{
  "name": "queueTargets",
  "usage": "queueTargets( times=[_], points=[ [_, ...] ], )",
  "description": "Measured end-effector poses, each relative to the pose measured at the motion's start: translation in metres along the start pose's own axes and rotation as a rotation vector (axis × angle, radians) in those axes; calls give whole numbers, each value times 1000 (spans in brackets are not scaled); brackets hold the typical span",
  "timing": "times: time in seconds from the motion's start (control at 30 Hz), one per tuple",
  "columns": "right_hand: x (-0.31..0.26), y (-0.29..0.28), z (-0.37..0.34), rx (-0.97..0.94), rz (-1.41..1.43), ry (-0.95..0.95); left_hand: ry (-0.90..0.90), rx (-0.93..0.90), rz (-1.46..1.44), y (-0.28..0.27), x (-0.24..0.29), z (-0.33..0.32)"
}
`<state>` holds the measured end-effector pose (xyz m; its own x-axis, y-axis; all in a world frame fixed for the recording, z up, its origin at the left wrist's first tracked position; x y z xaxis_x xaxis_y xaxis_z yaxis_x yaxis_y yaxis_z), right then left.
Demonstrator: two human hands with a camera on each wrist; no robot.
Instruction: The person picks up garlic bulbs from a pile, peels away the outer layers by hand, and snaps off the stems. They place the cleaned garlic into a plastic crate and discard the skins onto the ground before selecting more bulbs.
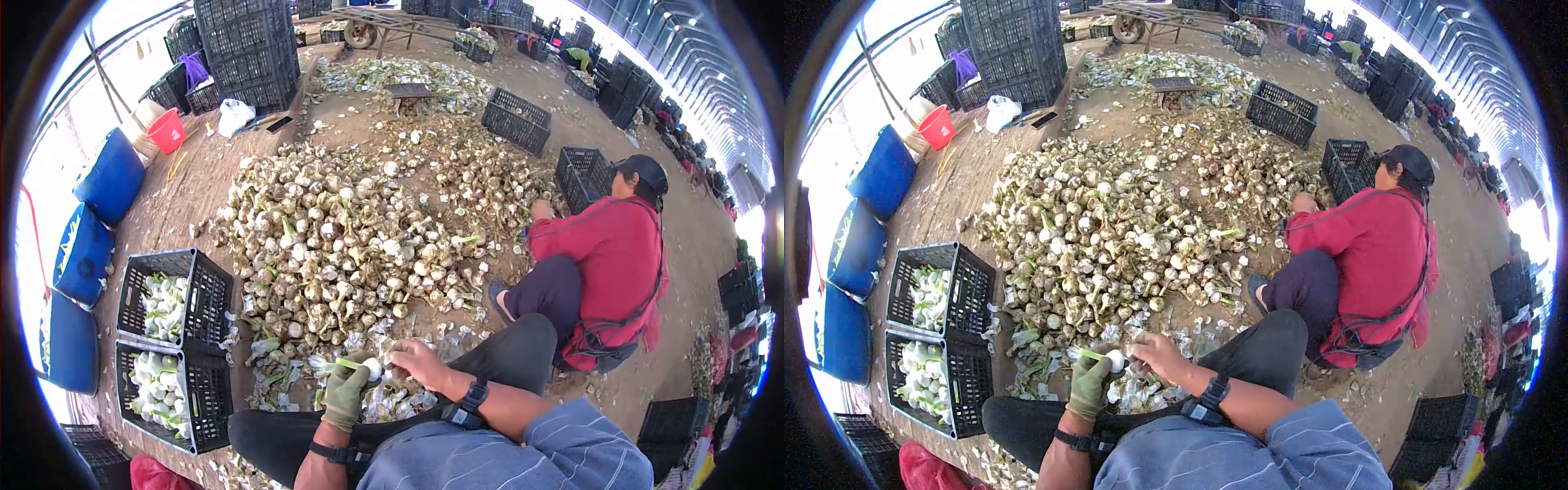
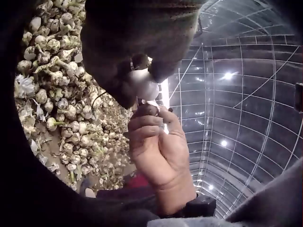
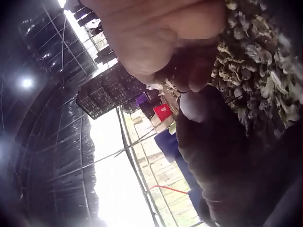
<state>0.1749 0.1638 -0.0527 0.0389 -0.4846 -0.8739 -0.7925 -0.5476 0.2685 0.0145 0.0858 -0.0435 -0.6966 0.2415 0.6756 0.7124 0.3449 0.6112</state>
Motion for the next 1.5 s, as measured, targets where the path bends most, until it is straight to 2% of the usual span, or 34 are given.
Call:
queueTargets(
  times=[0.1, 0.2, 0.4, 0.47, 0.5, 0.53, 0.57, 0.6, 0.67, 0.73, 0.77, 0.83, 0.9, 0.97, 1.03, 1.1, 1.2, 1.23, 1.33, 1.4, 1.43, 1.47, 1.5],
  points=[
    [-5, 15, -2, 67, -485, -112, 59, 31, 51, -6, -4, 2],
    [-19, 19, -3, 91, -801, -241, 150, 119, 165, -14, -6, 5],
    [-20, 17, -4, 128, -942, -263, 208, 112, 252, -13, -5, 3],
    [-11, 18, 0, 129, -1004, -296, 206, 132, 518, -8, 5, 0],
    [-25, 27, -5, 118, -1081, -232, 204, 145, 581, -15, 3, 1],
    [-33, 33, -6, 113, -1109, -216, 179, 156, 601, -14, 6, 0],
    [-25, 31, -3, 133, -1105, -322, 184, 145, 542, -15, 4, 1],
    [-26, 30, -1, 147, -1165, -306, 240, 125, 410, -24, -8, 7],
    [-27, 24, 2, 120, -1020, -300, 180, 157, 312, -22, -8, 6],
    [-33, 26, 0, 161, -1010, -295, 162, 110, 180, -20, -8, 4],
    [-30, 25, 2, 123, -885, -210, 134, 87, 187, -19, -5, 3],
    [-26, 20, 5, 56, -637, -44, 73, 78, 24, -17, -3, 3],
    [-28, 8, 10, 90, -309, 13, 44, 40, -135, -6, 7, -3],
    [-31, -7, 11, 167, -8, 30, 411, -125, 358, -26, -2, 7],
    [-26, -16, 14, 175, -175, -11, 498, -159, 445, -31, -4, 8],
    [-23, -12, 11, 162, -447, -49, 343, -91, 188, -32, -9, 10],
    [-28, 8, 4, 39, -416, -40, 247, -57, 23, -14, 5, 2],
    [-38, 19, 0, 49, -530, -76, 190, -16, 86, -19, 3, 1],
    [-12, 15, 15, 68, -840, -206, 271, -21, 188, -24, -1, 3],
    [-18, 18, 15, 151, -791, -204, 213, -25, 170, -29, -3, 3],
    [-10, 12, 19, 186, -776, -201, 236, -30, 36, -23, 0, 1],
    [-2, 2, 24, 230, -766, -195, 176, 25, 43, -26, -4, 1],
    [12, -9, 31, 196, -809, -136, 179, 30, -30, -28, -3, 2]
  ],
)
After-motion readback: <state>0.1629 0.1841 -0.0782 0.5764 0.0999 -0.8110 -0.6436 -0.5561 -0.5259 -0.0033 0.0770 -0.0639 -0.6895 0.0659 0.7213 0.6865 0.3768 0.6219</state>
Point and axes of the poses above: each hand's wrist, its own z-axis towards the middle knuckle, its own y-axis out of the palm, x = y × z, the point moved 4 cm from there along z, towards the middle knuckle, and after that the axes turned 6 degrees about -z, right-handed, at the moved point
